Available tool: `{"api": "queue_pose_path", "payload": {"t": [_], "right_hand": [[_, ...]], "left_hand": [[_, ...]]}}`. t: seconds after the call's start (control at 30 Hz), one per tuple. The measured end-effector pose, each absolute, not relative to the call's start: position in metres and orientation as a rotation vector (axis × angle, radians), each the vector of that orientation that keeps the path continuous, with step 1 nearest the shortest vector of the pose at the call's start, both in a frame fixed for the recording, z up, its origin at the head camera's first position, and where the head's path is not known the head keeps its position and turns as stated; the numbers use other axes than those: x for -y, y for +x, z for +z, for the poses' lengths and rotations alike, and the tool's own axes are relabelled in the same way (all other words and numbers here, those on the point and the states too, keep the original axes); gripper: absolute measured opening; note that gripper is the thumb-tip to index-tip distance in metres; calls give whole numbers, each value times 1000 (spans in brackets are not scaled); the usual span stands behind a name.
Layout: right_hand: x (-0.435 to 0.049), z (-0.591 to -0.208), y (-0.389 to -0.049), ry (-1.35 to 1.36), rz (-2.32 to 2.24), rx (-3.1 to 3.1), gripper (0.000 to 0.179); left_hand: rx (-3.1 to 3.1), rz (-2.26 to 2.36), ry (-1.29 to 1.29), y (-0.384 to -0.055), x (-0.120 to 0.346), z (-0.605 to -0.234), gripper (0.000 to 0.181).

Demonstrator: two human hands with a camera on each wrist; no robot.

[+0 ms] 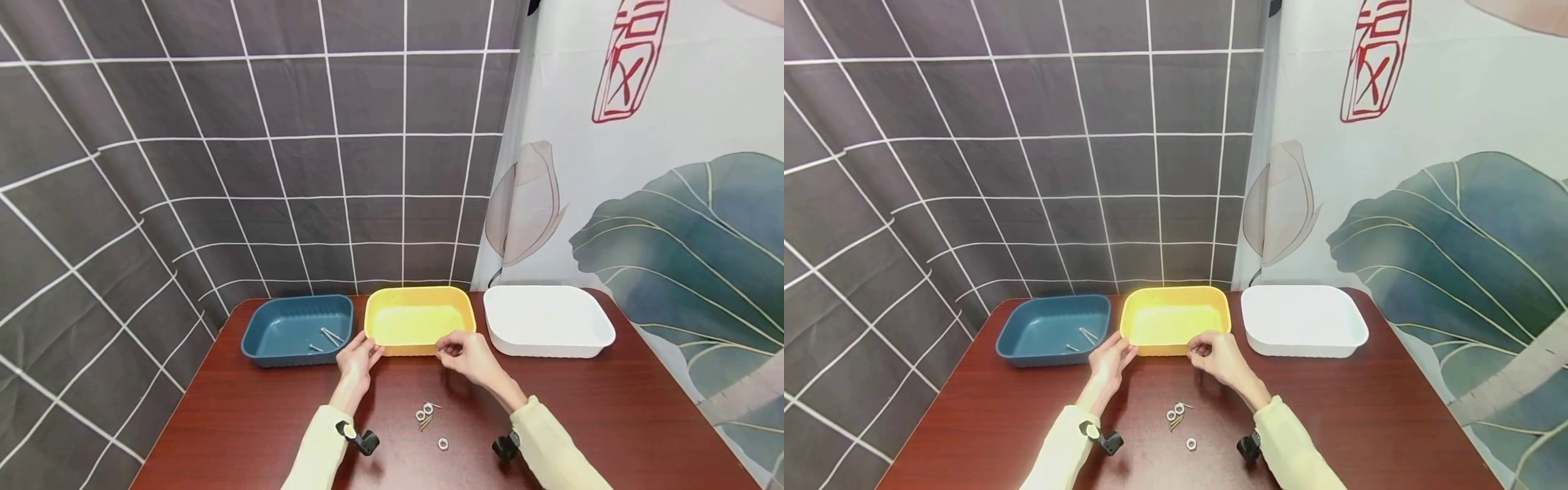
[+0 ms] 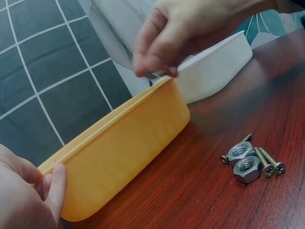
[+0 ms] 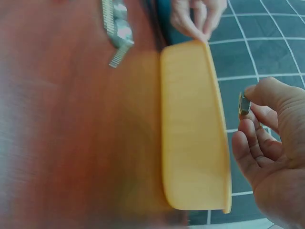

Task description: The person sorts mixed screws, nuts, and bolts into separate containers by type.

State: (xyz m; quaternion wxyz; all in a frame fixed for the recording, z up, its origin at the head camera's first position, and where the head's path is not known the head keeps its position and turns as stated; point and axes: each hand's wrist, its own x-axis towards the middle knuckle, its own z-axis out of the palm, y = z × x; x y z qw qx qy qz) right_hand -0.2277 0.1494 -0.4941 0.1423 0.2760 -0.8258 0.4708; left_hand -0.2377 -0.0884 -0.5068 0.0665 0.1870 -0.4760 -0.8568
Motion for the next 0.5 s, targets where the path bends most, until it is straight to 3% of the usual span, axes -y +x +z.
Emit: {"api": "queue_pose_path", "payload": {"t": [0.23,0.5], "right_hand": [[-148,-483,-254,574,1276,2429,7],[-144,-485,-272,511,1194,2460,7]], "left_hand": [[1444,-2581,577,-238,90,-507,52],[1454,-2579,575,-238,90,-507,52]]}}
